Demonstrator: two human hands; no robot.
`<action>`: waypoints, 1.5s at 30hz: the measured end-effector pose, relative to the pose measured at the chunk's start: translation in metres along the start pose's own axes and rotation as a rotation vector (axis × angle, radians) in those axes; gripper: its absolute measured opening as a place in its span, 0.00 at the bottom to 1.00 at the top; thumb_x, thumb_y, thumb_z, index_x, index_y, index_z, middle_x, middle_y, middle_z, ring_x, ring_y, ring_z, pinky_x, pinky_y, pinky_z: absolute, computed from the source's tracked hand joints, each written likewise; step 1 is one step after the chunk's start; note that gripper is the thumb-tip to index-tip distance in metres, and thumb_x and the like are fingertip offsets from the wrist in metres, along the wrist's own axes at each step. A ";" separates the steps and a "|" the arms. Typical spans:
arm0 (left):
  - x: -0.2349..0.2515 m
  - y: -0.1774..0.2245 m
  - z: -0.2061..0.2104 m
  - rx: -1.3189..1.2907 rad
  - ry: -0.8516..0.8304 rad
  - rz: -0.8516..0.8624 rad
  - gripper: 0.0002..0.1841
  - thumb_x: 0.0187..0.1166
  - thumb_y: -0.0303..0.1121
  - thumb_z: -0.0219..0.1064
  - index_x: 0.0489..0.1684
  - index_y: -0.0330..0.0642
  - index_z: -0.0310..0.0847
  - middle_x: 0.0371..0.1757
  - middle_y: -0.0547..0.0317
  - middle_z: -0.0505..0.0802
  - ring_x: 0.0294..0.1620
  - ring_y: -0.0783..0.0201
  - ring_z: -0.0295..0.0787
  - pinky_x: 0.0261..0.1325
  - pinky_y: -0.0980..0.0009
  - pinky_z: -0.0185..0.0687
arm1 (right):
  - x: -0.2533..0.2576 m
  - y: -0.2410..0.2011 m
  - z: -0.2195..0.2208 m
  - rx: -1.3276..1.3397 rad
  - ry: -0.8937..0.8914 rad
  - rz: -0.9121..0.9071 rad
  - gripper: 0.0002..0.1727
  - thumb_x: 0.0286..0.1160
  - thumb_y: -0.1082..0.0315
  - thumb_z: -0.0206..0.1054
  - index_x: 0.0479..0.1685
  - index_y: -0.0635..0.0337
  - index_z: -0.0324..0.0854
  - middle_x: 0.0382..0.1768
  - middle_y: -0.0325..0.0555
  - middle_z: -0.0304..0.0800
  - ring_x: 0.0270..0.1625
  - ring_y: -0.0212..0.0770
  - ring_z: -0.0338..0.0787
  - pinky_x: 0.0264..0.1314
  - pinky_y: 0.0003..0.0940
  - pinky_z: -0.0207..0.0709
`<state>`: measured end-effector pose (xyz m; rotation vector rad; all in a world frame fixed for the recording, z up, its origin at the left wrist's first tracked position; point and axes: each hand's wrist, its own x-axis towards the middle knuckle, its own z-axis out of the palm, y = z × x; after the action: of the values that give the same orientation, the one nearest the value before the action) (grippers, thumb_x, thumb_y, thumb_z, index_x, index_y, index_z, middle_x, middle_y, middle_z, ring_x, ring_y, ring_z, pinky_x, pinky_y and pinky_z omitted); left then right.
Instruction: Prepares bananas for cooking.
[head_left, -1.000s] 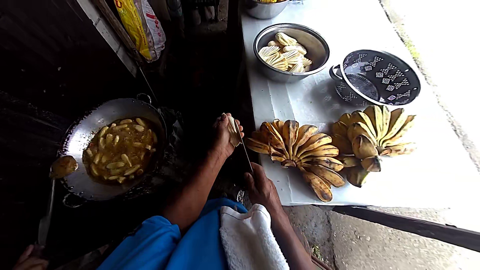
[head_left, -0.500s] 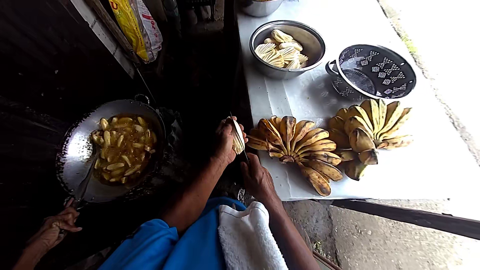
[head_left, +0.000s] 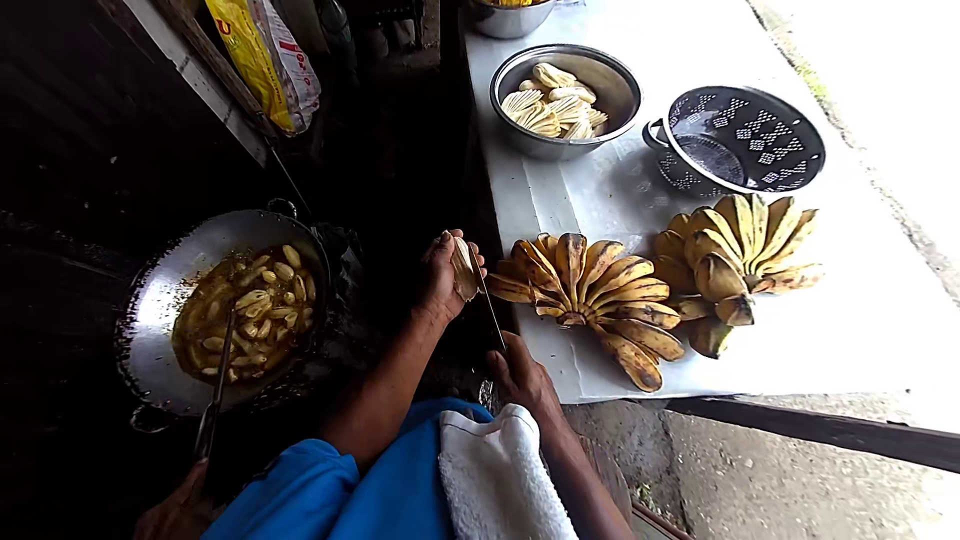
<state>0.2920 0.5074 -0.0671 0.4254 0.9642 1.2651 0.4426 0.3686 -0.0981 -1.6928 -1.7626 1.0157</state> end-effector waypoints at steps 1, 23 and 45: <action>-0.003 -0.002 0.001 0.024 -0.005 0.006 0.20 0.97 0.48 0.40 0.70 0.50 0.72 0.44 0.58 0.90 0.36 0.64 0.90 0.37 0.69 0.88 | 0.007 -0.001 0.001 -0.037 0.001 0.014 0.25 0.90 0.50 0.52 0.76 0.51 0.74 0.35 0.43 0.90 0.35 0.42 0.89 0.40 0.47 0.83; -0.010 -0.019 0.024 0.090 -0.174 -0.006 0.15 0.90 0.44 0.59 0.68 0.52 0.74 0.44 0.59 0.87 0.38 0.64 0.88 0.46 0.64 0.90 | 0.021 -0.002 0.002 0.740 0.201 -0.005 0.24 0.85 0.56 0.65 0.68 0.66 0.76 0.33 0.43 0.90 0.22 0.32 0.82 0.24 0.27 0.79; 0.034 0.001 0.080 0.467 -0.451 -0.290 0.12 0.84 0.23 0.62 0.61 0.32 0.75 0.44 0.45 0.92 0.36 0.58 0.93 0.39 0.65 0.93 | 0.018 0.065 -0.046 0.855 0.710 0.243 0.20 0.95 0.53 0.49 0.57 0.60 0.76 0.29 0.47 0.94 0.11 0.34 0.77 0.13 0.27 0.72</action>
<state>0.3552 0.5572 -0.0340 0.8609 0.8854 0.6332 0.5166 0.3910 -0.1237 -1.4250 -0.5484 0.9037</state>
